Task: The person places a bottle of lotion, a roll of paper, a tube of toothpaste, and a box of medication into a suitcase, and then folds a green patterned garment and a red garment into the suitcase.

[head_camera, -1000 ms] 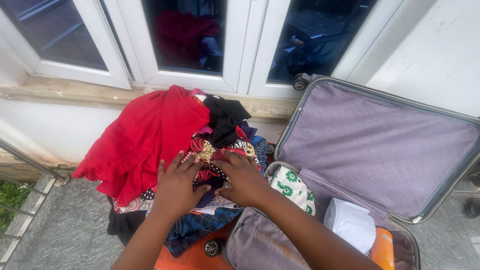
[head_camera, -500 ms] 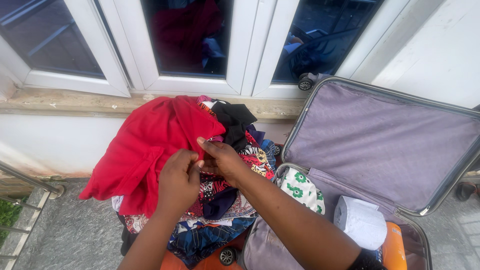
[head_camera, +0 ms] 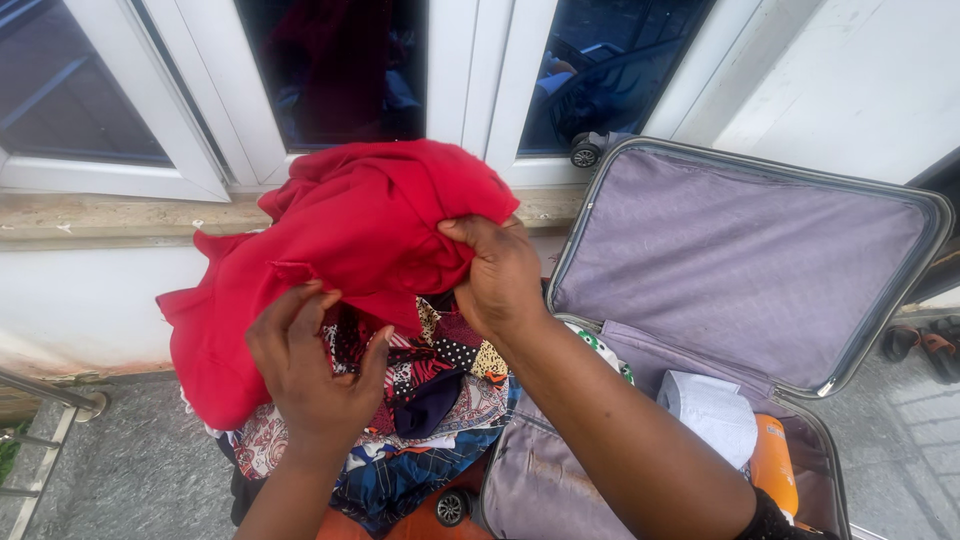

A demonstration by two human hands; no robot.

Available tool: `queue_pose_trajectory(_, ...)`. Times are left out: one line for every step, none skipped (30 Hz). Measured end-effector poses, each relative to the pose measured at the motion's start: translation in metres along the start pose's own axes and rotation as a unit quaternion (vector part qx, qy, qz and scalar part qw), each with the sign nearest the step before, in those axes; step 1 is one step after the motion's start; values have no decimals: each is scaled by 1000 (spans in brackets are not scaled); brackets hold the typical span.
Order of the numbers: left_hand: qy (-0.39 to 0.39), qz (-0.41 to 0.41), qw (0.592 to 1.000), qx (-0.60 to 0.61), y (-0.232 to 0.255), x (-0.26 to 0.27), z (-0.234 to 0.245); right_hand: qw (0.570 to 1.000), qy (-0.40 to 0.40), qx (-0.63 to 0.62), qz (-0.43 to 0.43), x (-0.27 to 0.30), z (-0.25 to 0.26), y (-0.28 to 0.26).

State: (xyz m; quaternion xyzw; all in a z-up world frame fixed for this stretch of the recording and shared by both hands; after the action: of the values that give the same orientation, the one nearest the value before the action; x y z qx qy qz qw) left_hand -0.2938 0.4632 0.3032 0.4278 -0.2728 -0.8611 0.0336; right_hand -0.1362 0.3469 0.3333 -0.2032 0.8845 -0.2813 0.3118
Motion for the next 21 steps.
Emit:
queue_pose_trajectory(48,-24,997,-50,5,-3,4,1000,-2,-18,20,5,-9,-20)
queue_pose_trajectory(46,-25,997,-49,8,-7,5,999,-26,-26,24,12,-17,-43)
queue_pose_trajectory(27,-25,997,-66,10,-12,5,998,-50,-33,30,20,-22,-66)
queue_pose_trajectory(8,-25,996,-82,10,-16,5,997,-51,-1,61,30,-25,-88)
queue_pose_trajectory(-13,-26,995,-96,10,-21,3,994,-50,32,94,42,-27,-109)
queue_pose_trajectory(-34,-28,993,-110,10,-24,0,986,-38,91,134,56,-26,-130)
queue_pose_trajectory(-56,-32,991,-121,11,-27,-5,972,-23,152,176,70,-22,-150)
queue_pose_trajectory(-60,-38,991,-113,13,-28,-9,953,-17,208,221,82,-17,-168)
queue_pose_trajectory(-80,-4,996,-36,15,-26,-15,939,-11,241,244,94,-9,-188)
queue_pose_trajectory(-101,30,994,41,17,-25,-22,924,-3,274,266,107,-1,-206)
queue_pose_trajectory(-108,25,993,50,21,-25,-27,906,17,308,289,120,10,-224)
queue_pose_trajectory(-176,130,964,153,22,-24,-34,895,31,329,301,132,21,-238)
queue_pose_trajectory(-244,231,908,248,25,-23,-42,881,46,349,314,146,32,-252)
queue_pose_trajectory(-255,226,905,255,33,-24,-47,883,93,341,309,159,46,-265)
queue_pose_trajectory(-347,187,855,338,44,-26,-54,882,137,332,305,173,61,-278)
queue_pose_trajectory(-432,144,788,415,58,-26,-62,877,143,338,309,187,74,-290)
queue_pose_trajectory(-437,141,783,418,67,-28,-69,867,188,351,299,204,90,-301)
queue_pose_trajectory(-507,47,809,293,77,-30,-77,856,232,362,288,222,106,-310)
queue_pose_trajectory(-560,-50,811,159,86,-30,-87,851,239,367,291,241,121,-318)
queue_pose_trajectory(-565,-57,807,164,95,-28,-99,837,257,388,288,263,134,-325)
queue_pose_trajectory(-520,-46,848,95,102,-27,-112,822,275,408,285,284,145,-332)
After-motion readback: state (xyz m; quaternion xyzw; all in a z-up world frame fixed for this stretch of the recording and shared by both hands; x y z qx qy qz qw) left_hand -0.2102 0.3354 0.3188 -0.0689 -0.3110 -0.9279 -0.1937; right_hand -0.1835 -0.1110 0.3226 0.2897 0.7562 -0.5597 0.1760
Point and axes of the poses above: each hand's wrist, its own x-axis away from the middle knuckle, its own z-axis out of the back of the hand, y = z × x, the point moved 2 cm from there along -x, towards the middle knuckle, and after that the axes turned 13 degrees about -y, right-handed, at the moved point
